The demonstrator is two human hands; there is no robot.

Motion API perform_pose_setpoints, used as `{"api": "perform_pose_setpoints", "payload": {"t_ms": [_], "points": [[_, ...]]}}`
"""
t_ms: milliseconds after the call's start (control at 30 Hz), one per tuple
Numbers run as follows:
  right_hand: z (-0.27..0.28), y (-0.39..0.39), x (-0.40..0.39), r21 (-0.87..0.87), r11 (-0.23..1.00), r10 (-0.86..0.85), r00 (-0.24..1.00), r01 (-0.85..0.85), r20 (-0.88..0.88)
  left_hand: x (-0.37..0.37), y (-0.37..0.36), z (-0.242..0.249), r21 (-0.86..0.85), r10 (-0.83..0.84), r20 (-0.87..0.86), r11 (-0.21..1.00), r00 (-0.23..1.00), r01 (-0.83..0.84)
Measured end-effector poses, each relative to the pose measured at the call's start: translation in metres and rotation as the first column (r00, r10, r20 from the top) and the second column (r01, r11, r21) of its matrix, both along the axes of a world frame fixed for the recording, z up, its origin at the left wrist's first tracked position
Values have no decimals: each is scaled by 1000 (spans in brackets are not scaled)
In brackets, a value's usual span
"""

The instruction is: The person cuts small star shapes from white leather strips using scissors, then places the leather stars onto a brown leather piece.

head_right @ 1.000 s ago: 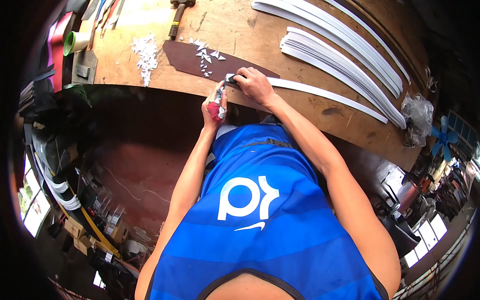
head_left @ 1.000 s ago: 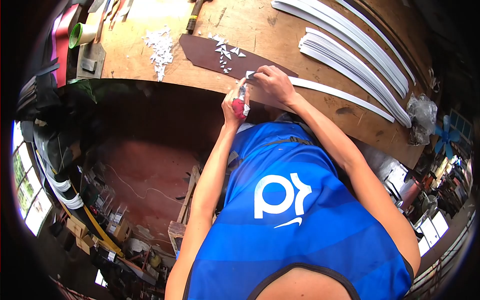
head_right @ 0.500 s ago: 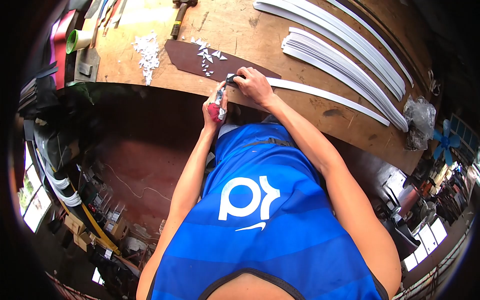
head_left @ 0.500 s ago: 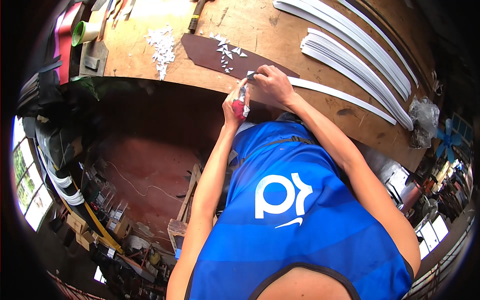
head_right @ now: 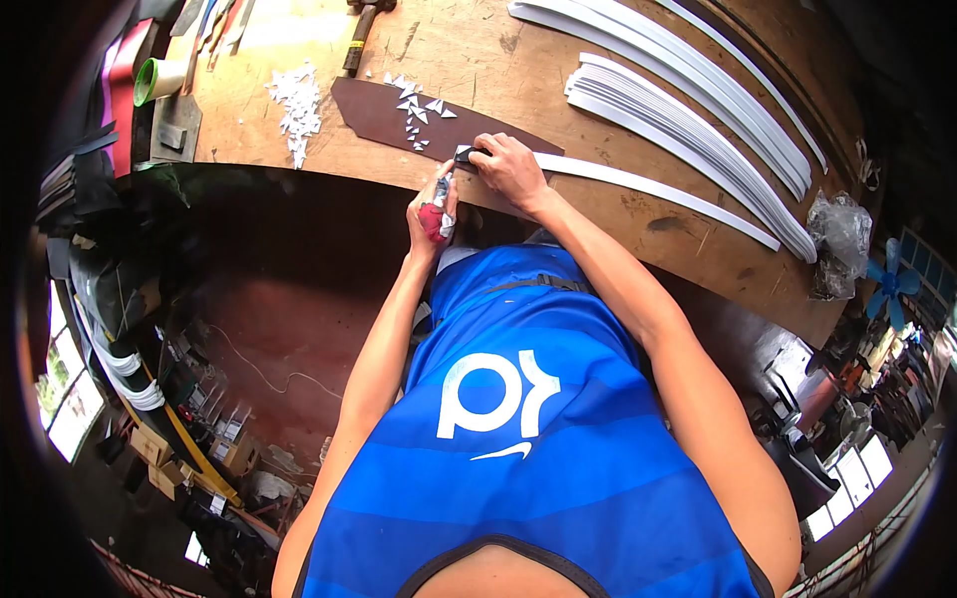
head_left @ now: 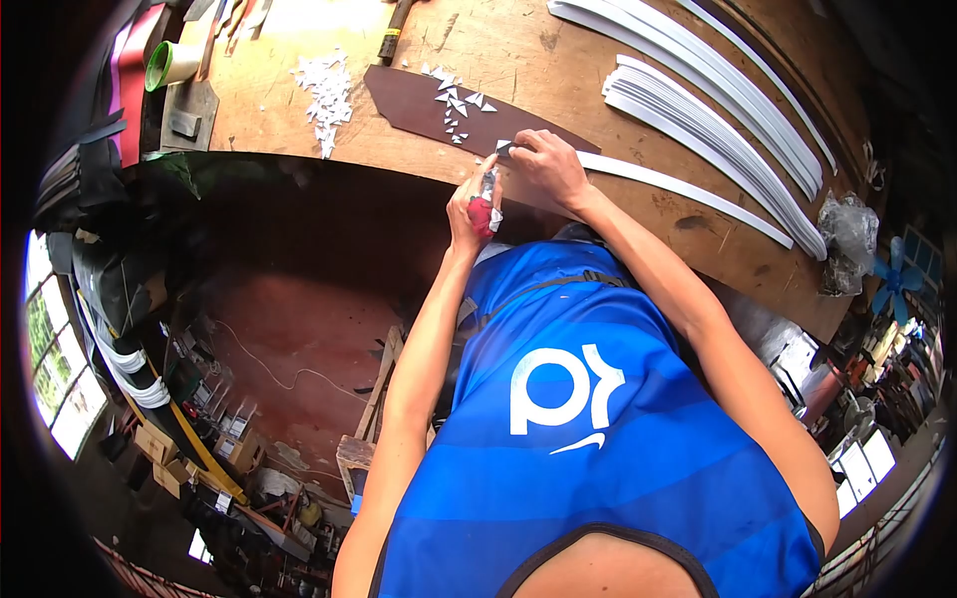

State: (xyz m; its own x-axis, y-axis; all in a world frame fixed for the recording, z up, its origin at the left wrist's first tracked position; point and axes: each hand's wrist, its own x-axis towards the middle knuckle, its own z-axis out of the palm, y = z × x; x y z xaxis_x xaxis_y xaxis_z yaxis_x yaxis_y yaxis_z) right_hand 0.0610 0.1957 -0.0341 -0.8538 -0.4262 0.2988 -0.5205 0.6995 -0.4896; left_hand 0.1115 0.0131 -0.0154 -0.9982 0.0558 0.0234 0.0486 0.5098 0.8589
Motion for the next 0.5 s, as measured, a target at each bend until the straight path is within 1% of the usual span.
{"api": "perform_pose_setpoints", "payload": {"t_ms": [67,200,267,300,367,467,500], "points": [[0,1,0,3,1000,-2,1000,2,1,0,2,-2,-6,19,-94,1000,995,-20],[-4,2,1,-22,1000,0,1000,0,27,3,2,2,-31,-13,-77,999,997,11],[-4,3,3,-42,999,-23,996,27,91,4,2,2,-102,-26,-48,995,998,21],[1,5,4,-40,999,-21,996,24,90,4,3,2,-101,-24,-49,995,999,19],[14,12,6,31,998,-49,995,47,82,5,3,2,-88,-14,-55,996,998,9],[15,23,8,80,996,-42,990,31,131,5,2,4,-61,-11,-30,998,999,9],[15,25,8,79,997,-36,993,27,112,6,2,4,-59,-9,-31,998,999,7]]}}
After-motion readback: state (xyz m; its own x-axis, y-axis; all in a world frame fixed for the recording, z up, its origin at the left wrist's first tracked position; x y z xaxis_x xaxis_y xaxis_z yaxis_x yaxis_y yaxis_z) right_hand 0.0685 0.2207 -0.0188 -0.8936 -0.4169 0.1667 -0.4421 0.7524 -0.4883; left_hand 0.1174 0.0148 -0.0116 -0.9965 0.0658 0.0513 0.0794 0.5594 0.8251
